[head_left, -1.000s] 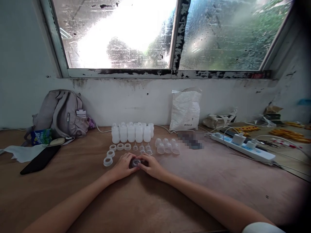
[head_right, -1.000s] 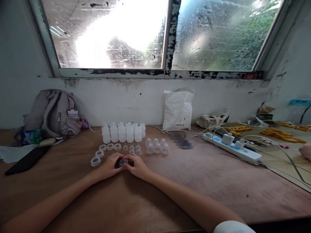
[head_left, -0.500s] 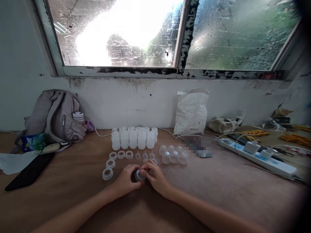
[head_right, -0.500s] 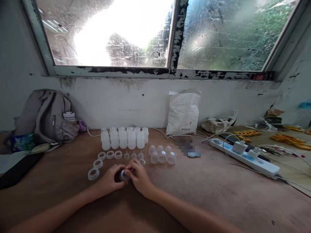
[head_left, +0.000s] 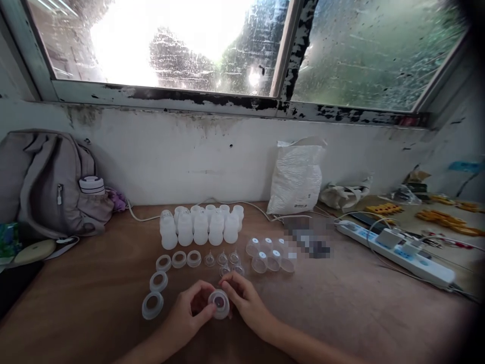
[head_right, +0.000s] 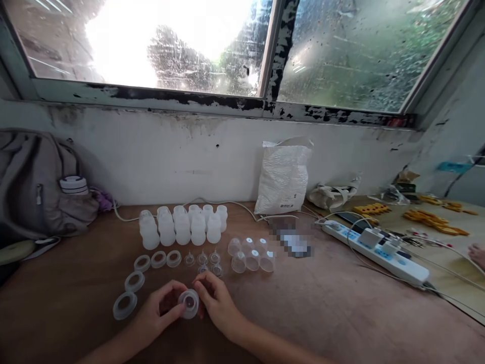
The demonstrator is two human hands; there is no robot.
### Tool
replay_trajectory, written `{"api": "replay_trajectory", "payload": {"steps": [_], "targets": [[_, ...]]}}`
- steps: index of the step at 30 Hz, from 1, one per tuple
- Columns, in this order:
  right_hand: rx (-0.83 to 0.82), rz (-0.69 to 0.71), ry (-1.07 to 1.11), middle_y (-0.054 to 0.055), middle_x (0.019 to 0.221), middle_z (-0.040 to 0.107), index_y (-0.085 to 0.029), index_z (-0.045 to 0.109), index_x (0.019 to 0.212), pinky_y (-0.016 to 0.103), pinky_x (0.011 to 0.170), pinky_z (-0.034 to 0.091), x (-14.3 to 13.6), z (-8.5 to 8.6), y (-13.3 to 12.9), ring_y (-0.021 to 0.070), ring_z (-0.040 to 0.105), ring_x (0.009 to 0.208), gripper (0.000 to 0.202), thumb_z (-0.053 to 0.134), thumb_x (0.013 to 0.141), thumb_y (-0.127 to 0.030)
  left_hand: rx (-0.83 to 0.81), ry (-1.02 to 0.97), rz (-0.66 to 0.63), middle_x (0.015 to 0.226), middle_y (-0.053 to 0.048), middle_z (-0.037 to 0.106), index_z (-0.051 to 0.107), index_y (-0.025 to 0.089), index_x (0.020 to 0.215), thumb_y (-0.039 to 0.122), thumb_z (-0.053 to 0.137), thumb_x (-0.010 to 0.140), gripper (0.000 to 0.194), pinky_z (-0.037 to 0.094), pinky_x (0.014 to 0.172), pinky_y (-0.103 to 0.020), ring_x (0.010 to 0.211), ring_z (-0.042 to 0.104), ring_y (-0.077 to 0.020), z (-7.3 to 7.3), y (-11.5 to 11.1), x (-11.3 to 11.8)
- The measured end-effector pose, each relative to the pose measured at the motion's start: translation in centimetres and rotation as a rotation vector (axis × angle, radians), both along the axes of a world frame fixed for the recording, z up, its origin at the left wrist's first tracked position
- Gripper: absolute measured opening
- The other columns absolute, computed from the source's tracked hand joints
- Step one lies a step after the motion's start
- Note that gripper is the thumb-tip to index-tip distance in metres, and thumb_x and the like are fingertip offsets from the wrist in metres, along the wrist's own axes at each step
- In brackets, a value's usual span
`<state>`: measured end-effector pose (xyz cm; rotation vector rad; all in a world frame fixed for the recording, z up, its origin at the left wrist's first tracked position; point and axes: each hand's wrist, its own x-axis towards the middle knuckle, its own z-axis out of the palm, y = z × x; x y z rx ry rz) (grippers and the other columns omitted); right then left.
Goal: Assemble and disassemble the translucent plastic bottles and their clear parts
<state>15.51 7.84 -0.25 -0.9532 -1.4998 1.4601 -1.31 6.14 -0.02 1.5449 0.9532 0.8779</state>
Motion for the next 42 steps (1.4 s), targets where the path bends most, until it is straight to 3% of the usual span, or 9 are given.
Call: {"api": "replay_trajectory", "payload": {"steps": [5,13,20,29,34,42], "targets": [[0.015,0.052,-0.056,-0.003,0.060,0.050,-0.018,0.048,0.087,0.019,0.040,0.038,0.5,0.6,-0.8,0.0067,0.045,0.042,0.025,0.048,0.078,-0.041,0.049,0.136,0.133,0.070,0.000,0.055,0.051,0.017,0.082,0.034,0.052,0.075,0.019,0.041,0.055,-0.021,0.061,0.050,-0.0107,0.4,0.0,0.9],[0.057,0.059,-0.049,-0.003,0.066,0.054,-0.018,0.048,0.086,0.019,0.044,0.042,1.6,0.0,-0.7,0.0071,0.049,0.047,0.013,0.048,0.073,-0.021,0.112,0.149,0.159,0.078,-0.001,0.058,0.048,0.018,0.086,0.025,0.050,0.075,0.014,0.042,0.059,-0.021,0.066,0.053,-0.0120,0.5,-0.6,2.8],[0.083,0.122,-0.075,-0.004,0.067,0.052,-0.020,0.047,0.085,0.018,0.044,0.041,3.7,-0.2,-0.5,0.0072,0.048,0.049,0.022,0.044,0.067,-0.008,0.138,0.233,0.297,0.071,0.001,0.057,0.050,0.018,0.080,0.014,0.047,0.069,0.012,0.039,0.056,-0.020,0.062,0.051,-0.0111,0.9,-1.2,5.8],[0.134,0.099,-0.114,-0.004,0.064,0.047,-0.019,0.047,0.079,0.016,0.044,0.035,4.3,-0.7,0.0,0.0070,0.042,0.052,0.015,0.047,0.067,-0.010,0.156,0.364,0.350,0.066,0.003,0.053,0.050,0.019,0.078,0.015,0.045,0.068,0.012,0.035,0.053,-0.019,0.057,0.044,-0.0099,1.2,-1.5,6.9],[0.125,0.094,-0.129,-0.004,0.063,0.047,-0.018,0.046,0.079,0.016,0.044,0.034,4.4,-0.3,-0.1,0.0064,0.041,0.051,0.015,0.043,0.067,-0.009,0.156,0.383,0.371,0.065,0.004,0.049,0.046,0.019,0.078,0.023,0.042,0.075,0.006,0.034,0.054,-0.019,0.059,0.043,-0.0102,1.4,-1.7,7.2],[0.207,0.045,-0.160,-0.003,0.066,0.050,-0.018,0.047,0.082,0.017,0.044,0.034,4.1,0.2,-0.2,0.0061,0.041,0.049,0.014,0.044,0.071,-0.011,0.130,0.165,0.348,0.077,0.000,0.055,0.046,0.019,0.084,0.021,0.046,0.074,0.010,0.039,0.061,-0.021,0.066,0.050,-0.0119,0.5,-1.3,6.9]]}}
